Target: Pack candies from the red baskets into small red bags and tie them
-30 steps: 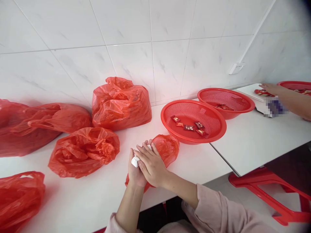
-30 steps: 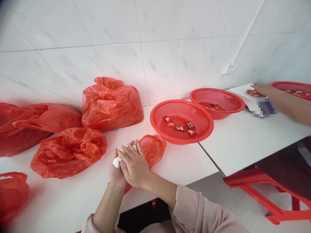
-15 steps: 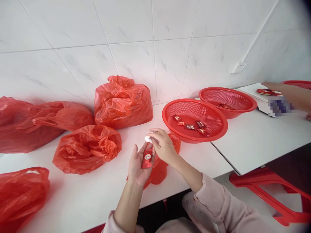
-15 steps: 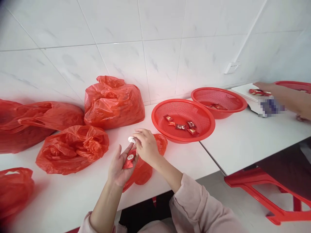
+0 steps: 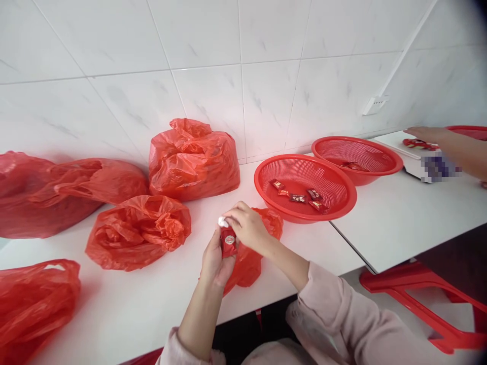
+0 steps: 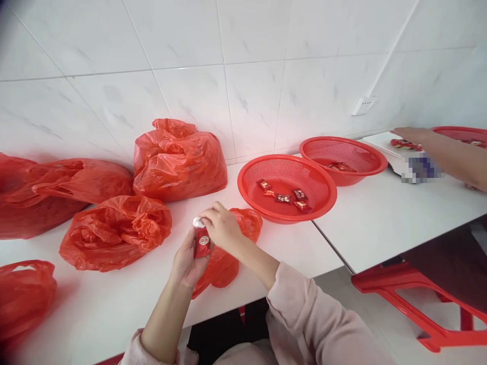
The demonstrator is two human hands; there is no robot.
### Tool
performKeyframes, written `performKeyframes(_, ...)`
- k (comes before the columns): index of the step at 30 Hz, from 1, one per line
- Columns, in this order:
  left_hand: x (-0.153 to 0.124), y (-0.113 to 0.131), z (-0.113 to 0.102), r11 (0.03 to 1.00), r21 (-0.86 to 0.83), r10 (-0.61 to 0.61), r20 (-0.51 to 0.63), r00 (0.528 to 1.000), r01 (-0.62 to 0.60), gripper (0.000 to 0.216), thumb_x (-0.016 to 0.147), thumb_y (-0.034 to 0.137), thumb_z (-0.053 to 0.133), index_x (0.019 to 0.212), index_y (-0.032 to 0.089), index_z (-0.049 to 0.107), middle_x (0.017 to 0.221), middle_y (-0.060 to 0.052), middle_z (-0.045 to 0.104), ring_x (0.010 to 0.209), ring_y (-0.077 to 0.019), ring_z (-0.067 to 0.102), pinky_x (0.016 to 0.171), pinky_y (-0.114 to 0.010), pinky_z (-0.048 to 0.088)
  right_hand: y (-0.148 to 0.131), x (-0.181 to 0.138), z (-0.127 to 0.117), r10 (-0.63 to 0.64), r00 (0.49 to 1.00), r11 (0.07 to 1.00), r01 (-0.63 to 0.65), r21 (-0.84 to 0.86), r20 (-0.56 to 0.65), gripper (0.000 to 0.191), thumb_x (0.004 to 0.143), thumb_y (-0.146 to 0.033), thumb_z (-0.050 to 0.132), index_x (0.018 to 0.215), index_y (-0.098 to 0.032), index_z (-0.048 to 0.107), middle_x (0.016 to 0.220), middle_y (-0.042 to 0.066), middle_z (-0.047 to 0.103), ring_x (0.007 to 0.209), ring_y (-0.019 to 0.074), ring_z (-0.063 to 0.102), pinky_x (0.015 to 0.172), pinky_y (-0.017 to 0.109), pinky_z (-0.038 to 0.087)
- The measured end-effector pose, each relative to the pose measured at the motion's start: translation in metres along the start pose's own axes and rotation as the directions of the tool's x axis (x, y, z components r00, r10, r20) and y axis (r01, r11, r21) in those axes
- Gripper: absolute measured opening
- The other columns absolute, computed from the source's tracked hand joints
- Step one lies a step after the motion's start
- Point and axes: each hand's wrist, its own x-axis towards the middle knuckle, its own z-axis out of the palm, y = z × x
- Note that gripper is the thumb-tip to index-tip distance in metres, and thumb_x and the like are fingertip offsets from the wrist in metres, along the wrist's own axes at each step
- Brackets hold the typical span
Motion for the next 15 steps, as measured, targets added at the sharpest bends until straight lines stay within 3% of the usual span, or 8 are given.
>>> performKeyframes(4, 0.001, -0.008, -0.007, 0.954, 0.292, 0.057, 0.056, 0.997, -0.071, 0.029, 0.085, 0.026, 0.063, 0.114, 0.024, 0.066, 0.123, -0.006, 0.065, 0.113, -0.0211, 0.06, 0.092, -0.032, 0.048, 0.019, 0.037, -0.004, 0.186, 0.982, 0.98, -0.182, 0.079, -0.037, 0.008, 0.086, -0.02, 0.062, 0.081, -0.018, 0.068, 0.09, 0.002, 0.061, 0.081, 0.0122, 0.057, 0.077, 0.025, 0.044)
performKeyframes(7, -0.002, -0.012, -0.007, 0.861, 0.482, 0.113, 0.132, 0.985, -0.164, 0.025, 0.077, 0.022, 0.071, 0.102, 0.024, 0.072, 0.125, -0.007, 0.063, 0.125, -0.0256, 0.05, 0.104, -0.036, 0.037, 0.025, 0.046, -0.006, 0.218, 0.975, 0.969, -0.212, 0.124, -0.035, 0.012, 0.084, -0.024, 0.064, 0.075, -0.017, 0.066, 0.086, 0.002, 0.063, 0.078, 0.0124, 0.057, 0.073, 0.024, 0.043)
performKeyframes(10, -0.003, -0.008, -0.006, 0.793, 0.559, 0.16, 0.191, 0.969, -0.241, 0.023, 0.08, 0.027, 0.07, 0.102, 0.024, 0.071, 0.123, -0.008, 0.064, 0.121, -0.0257, 0.053, 0.105, -0.038, 0.037, 0.022, 0.037, -0.01, 0.255, 0.967, 0.948, -0.252, 0.194, 0.005, 0.018, 0.084, -0.031, 0.062, 0.077, -0.016, 0.067, 0.08, 0.002, 0.065, 0.074, 0.0131, 0.058, 0.067, 0.024, 0.042)
performKeyframes(15, -0.002, 0.017, -0.004, 0.737, 0.55, 0.382, 0.139, 0.914, -0.392, 0.052, 0.084, 0.038, 0.064, 0.132, 0.031, 0.045, 0.127, -0.007, 0.055, 0.103, -0.0186, 0.062, 0.092, -0.036, 0.049, 0.01, 0.01, -0.022, 0.281, 0.947, 0.858, -0.32, 0.401, 0.155, 0.027, 0.087, -0.038, 0.055, 0.092, -0.016, 0.07, 0.084, 0.003, 0.07, 0.075, 0.0144, 0.062, 0.069, 0.026, 0.047)
